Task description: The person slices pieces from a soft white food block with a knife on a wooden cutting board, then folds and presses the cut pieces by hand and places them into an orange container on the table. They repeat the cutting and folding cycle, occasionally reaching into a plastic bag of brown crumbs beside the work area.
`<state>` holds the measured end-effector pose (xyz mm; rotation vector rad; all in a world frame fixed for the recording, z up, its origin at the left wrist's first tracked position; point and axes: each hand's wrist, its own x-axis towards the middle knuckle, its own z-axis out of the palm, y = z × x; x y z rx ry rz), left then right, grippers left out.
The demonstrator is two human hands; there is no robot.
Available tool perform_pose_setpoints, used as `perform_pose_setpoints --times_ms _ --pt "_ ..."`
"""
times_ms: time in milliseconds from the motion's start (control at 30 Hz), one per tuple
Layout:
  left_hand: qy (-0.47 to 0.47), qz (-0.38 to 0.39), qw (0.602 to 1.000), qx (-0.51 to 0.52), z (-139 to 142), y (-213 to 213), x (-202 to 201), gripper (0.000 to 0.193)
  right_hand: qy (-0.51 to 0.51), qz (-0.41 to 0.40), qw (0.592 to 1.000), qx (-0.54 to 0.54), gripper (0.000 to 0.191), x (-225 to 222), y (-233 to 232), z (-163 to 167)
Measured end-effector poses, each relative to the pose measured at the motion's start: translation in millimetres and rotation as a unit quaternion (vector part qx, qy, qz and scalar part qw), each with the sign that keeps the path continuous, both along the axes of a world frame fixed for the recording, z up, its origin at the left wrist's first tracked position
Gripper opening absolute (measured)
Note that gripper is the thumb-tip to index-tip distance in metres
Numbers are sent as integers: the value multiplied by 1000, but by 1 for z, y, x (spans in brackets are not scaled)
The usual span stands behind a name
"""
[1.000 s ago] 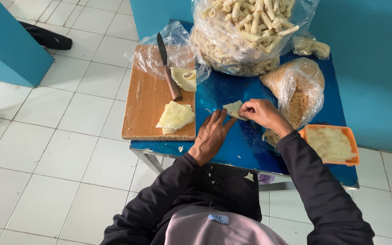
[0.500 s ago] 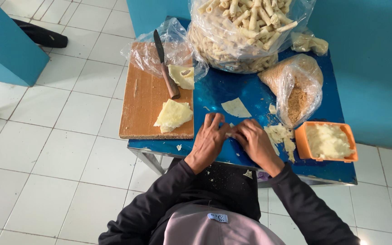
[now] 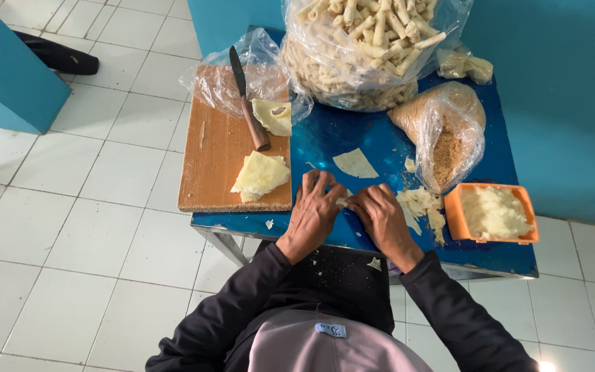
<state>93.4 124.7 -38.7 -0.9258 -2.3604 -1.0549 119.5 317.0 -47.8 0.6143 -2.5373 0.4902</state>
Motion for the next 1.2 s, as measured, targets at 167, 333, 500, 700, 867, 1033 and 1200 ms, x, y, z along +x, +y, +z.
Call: perform_pose_setpoints --times_ms 167,333,500,700,867,1033,1200 --pt "41 20 998 -49 5 1 -2 18 13 -17 999 42 23 9 2 -4" --pt "45 37 998 -33 3 3 -3 12 35 -32 991 125 44 24 0 -1" --pt "22 40 999 1 -3 8 -17 27 21 -77 985 155 48 16 -7 4" --pt "-19 72 996 46 -3 33 -48 33 1 -113 975 191 52 -8 -10 11" --pt "-19 87 993 74 -6 43 -74 37 -80 -58 991 95 52 -27 7 15" --pt "-68 99 992 36 -5 46 -82 22 -48 -18 999 -7 49 -36 5 7" --pt "-76 114 990 34 7 50 -84 19 -77 -65 993 -61 37 -35 39 53"
